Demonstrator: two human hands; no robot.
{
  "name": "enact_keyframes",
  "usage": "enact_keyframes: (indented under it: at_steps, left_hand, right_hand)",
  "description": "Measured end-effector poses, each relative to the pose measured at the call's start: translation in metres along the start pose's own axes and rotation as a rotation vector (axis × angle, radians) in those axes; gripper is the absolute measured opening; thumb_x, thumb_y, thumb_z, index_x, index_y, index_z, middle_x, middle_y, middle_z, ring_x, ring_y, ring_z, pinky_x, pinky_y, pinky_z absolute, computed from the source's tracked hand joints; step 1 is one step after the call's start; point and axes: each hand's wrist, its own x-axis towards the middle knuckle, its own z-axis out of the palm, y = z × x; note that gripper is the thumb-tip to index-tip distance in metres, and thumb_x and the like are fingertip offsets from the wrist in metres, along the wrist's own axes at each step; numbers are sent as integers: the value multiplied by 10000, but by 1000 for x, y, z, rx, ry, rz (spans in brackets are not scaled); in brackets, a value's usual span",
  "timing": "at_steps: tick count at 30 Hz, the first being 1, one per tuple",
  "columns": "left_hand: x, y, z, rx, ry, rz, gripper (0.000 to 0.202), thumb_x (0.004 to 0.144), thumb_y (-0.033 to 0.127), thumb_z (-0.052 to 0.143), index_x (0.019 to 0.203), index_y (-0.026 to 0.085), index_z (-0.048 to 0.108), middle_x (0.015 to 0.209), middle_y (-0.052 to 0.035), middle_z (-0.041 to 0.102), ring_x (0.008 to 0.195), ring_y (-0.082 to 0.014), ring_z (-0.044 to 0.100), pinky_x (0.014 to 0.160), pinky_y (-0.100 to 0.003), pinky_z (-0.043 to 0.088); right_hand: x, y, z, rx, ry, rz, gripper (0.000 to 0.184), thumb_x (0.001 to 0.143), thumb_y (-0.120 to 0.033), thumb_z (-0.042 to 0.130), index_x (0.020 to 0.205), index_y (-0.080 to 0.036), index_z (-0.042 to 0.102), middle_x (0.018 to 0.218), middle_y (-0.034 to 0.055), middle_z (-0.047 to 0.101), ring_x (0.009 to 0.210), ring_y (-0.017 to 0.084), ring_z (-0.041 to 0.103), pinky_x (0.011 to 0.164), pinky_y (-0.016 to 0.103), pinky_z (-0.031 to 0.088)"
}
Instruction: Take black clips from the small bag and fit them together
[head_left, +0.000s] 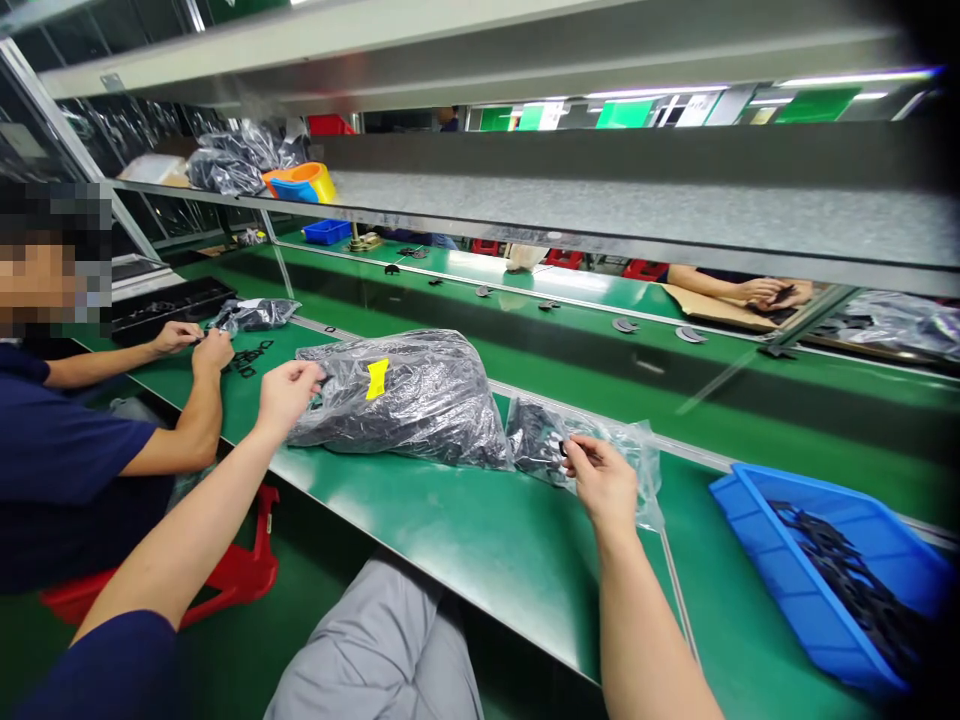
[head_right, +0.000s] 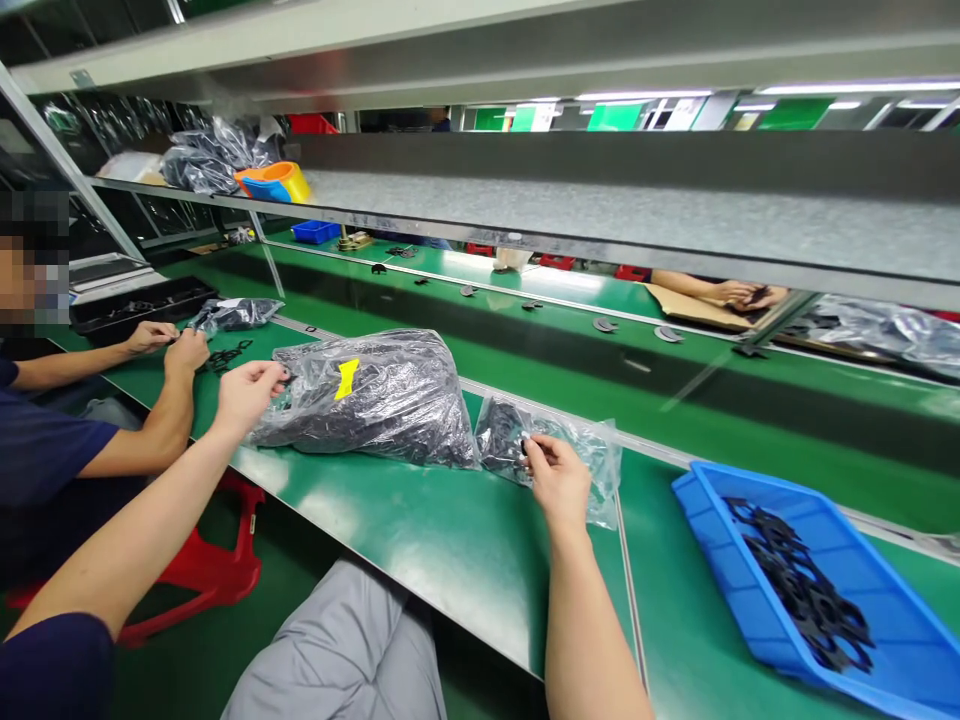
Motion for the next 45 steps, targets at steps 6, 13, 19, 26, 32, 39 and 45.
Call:
enact_keyframes:
  at_steps: [6, 13, 19, 26, 32, 39, 45]
  left_hand:
    - [-52, 55, 78, -342, -568, -109, 302, 759, 419, 612, 853, 136, 659, 819, -93, 710, 585, -138, 617, 541, -262, 501]
    - [-95, 89, 160, -633, -908, -345, 173, 740, 294, 702, 814, 153, 635, 855, -99, 709, 616, -123, 658, 605, -256, 542]
    - [-127, 103, 209, -749, -1011, -457, 185, 725, 217, 736, 795, 133, 586, 799, -78, 703, 596, -108, 660, 576, -219, 536]
    - [-145, 94, 218, -795, -1088, -517, 168, 737, 164, 731, 775, 104, 579, 756, -72, 686, 622, -131, 679, 630, -243, 557]
    - [-143, 93, 209, -906, -1118, -613, 121, 750, 118, 707, 802, 96, 600, 746, -55, 670, 657, -138, 691, 673, -248, 570]
    - [-145, 93, 210, -927, -1111, -644, 54, 755, 63, 661, 777, 84, 617, 752, -78, 684, 672, -142, 693, 706, -255, 574]
    - [-147, 89, 213, -923, -1105, -591, 103, 746, 156, 702, 754, 91, 623, 719, -49, 666, 671, -141, 684, 712, -273, 579]
  right_hand:
    - [-9, -15, 9, 263, -114, 123, 508, 611, -508, 764, 966, -157, 670, 685, 46, 701, 608, 213, 665, 617, 374, 566]
    - [-16, -19, 12, 349, -186, 119, 463, 668, -448, 755, 1028, -174, 656, 826, 52, 713, 706, 201, 686, 692, 376, 572]
    - [-20, -27, 11, 296, -122, -84, 217, 740, -379, 708, 858, -200, 671, 951, 76, 659, 849, 212, 652, 675, 346, 568]
    - [-30, -31, 15, -36, -226, -428, 123, 802, -163, 608, 814, -247, 697, 1074, 61, 553, 1030, 206, 553, 890, 397, 470]
    - [-33, -28, 23, -69, -315, -442, 203, 802, -92, 561, 818, -244, 695, 1045, 58, 558, 1012, 200, 555, 890, 385, 450]
    - [-32, -27, 20, -110, -385, -475, 223, 790, -76, 548, 837, -239, 693, 1023, 58, 602, 991, 199, 580, 876, 383, 462]
    - [-32, -24, 21, -157, -409, -507, 239, 796, -69, 532, 843, -237, 695, 1034, 58, 607, 991, 192, 586, 873, 374, 471]
